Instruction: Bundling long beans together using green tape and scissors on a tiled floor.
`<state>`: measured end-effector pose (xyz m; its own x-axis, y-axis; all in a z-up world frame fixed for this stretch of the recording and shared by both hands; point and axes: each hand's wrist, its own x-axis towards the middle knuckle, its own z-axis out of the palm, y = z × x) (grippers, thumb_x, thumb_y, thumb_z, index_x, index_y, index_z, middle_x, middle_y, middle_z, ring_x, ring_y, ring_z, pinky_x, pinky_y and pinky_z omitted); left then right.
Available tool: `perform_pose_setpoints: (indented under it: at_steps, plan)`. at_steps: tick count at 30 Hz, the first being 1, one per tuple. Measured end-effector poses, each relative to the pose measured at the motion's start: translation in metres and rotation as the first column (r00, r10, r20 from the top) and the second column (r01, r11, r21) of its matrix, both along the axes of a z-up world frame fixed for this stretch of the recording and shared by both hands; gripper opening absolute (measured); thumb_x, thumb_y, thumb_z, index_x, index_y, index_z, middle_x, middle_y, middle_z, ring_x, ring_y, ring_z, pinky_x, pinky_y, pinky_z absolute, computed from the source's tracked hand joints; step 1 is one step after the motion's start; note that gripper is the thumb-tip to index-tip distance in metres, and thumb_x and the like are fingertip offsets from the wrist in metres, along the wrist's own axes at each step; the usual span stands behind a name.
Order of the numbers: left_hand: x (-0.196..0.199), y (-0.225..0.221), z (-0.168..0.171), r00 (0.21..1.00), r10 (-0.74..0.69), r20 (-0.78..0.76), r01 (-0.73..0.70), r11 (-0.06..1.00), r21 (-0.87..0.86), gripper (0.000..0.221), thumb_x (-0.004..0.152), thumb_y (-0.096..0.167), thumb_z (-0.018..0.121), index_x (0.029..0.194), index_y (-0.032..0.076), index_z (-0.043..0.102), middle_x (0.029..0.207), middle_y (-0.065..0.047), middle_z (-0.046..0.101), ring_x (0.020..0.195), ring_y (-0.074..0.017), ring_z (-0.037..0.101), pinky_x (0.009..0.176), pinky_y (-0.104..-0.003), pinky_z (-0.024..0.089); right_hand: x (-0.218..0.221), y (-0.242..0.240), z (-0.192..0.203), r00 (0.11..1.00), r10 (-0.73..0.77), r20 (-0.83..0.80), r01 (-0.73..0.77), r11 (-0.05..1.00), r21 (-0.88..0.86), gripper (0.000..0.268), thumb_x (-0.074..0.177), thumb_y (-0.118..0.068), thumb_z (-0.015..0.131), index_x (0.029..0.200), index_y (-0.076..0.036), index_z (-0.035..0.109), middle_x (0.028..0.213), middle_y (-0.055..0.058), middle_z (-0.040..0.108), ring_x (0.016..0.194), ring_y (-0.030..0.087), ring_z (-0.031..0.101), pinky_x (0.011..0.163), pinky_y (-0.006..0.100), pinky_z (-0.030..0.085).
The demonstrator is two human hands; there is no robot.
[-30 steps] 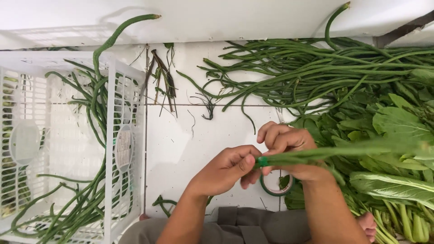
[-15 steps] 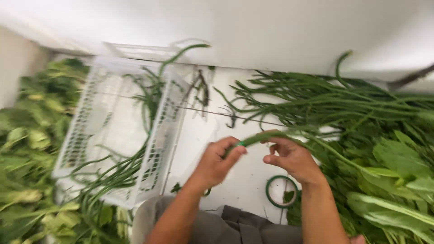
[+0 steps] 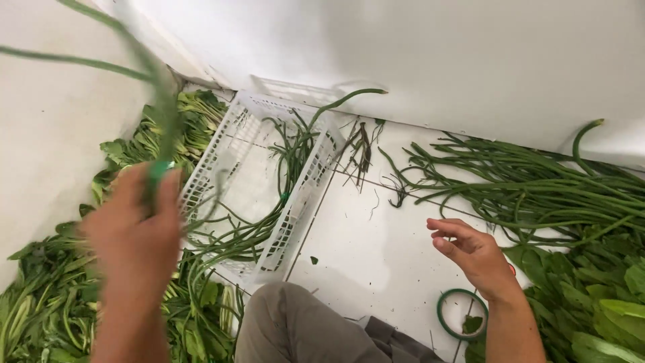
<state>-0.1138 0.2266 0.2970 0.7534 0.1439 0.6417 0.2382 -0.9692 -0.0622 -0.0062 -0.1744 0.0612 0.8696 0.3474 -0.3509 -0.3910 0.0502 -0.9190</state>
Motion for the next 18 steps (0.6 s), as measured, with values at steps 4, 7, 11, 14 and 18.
perform_pose_setpoints:
  at_steps: [4, 7, 11, 14, 18]
  plan:
    - [0.067, 0.041, -0.113, 0.941, 0.145, -0.306, -0.232, 0.935, -0.269, 0.028, 0.107, 0.037, 0.058, 0.122, 0.014, 0.066, 0.074, -0.009, 0.069, 0.054, -0.0262, 0.06, 0.051, -0.042, 0.047, -0.001, 0.013, 0.011, 0.999, 0.043, -0.019, -0.045, 0.984, -0.172, 0.036, 0.084, -0.01, 0.074, 0.119, -0.001, 0.078, 0.129, 0.008, 0.076, 0.103, 0.023, 0.07, 0.089, 0.034, 0.058]
    - [0.082, 0.075, -0.238, 0.74, 0.088, -0.667, -0.358, 0.891, -0.28, 0.033, 0.102, 0.042, 0.048, 0.12, 0.022, 0.066, 0.094, -0.011, 0.073, 0.08, -0.0348, 0.068, 0.072, -0.049, 0.055, 0.001, 0.016, 0.009, 0.992, 0.128, -0.013, -0.126, 0.944, -0.305, 0.041, 0.083, -0.02, 0.075, 0.122, -0.009, 0.078, 0.129, 0.004, 0.077, 0.1, 0.019, 0.073, 0.086, 0.032, 0.06]
    - [0.074, 0.097, -0.317, 0.531, -0.063, -0.845, -0.381, 0.873, -0.305, 0.037, 0.094, 0.044, 0.053, 0.124, 0.028, 0.068, 0.112, -0.011, 0.075, 0.103, -0.0381, 0.07, 0.087, -0.052, 0.053, -0.001, 0.01, -0.011, 0.977, 0.193, 0.09, -0.162, 0.948, -0.273, 0.049, 0.084, -0.025, 0.083, 0.129, -0.009, 0.076, 0.124, 0.015, 0.076, 0.11, 0.031, 0.07, 0.087, 0.038, 0.053]
    - [0.076, 0.105, -0.332, 0.476, -0.128, -0.87, -0.444, 0.819, -0.363, 0.05, 0.091, 0.046, 0.062, 0.136, 0.027, 0.066, 0.118, -0.015, 0.076, 0.112, -0.0416, 0.07, 0.097, -0.058, 0.051, 0.005, 0.009, -0.006, 0.975, 0.211, 0.064, -0.182, 0.934, -0.307, 0.05, 0.084, -0.032, 0.082, 0.13, -0.013, 0.075, 0.126, 0.012, 0.074, 0.112, 0.029, 0.068, 0.088, 0.036, 0.052]
    - [0.083, 0.097, -0.299, 0.425, -0.14, -0.894, -0.367, 0.876, -0.312, 0.052, 0.092, 0.039, 0.065, 0.141, 0.022, 0.066, 0.121, -0.019, 0.069, 0.112, -0.0422, 0.069, 0.096, -0.057, 0.053, 0.006, 0.006, 0.003, 0.982, 0.187, 0.039, -0.164, 0.931, -0.326, 0.051, 0.085, -0.036, 0.082, 0.13, -0.013, 0.075, 0.125, 0.012, 0.074, 0.112, 0.028, 0.069, 0.087, 0.035, 0.052]
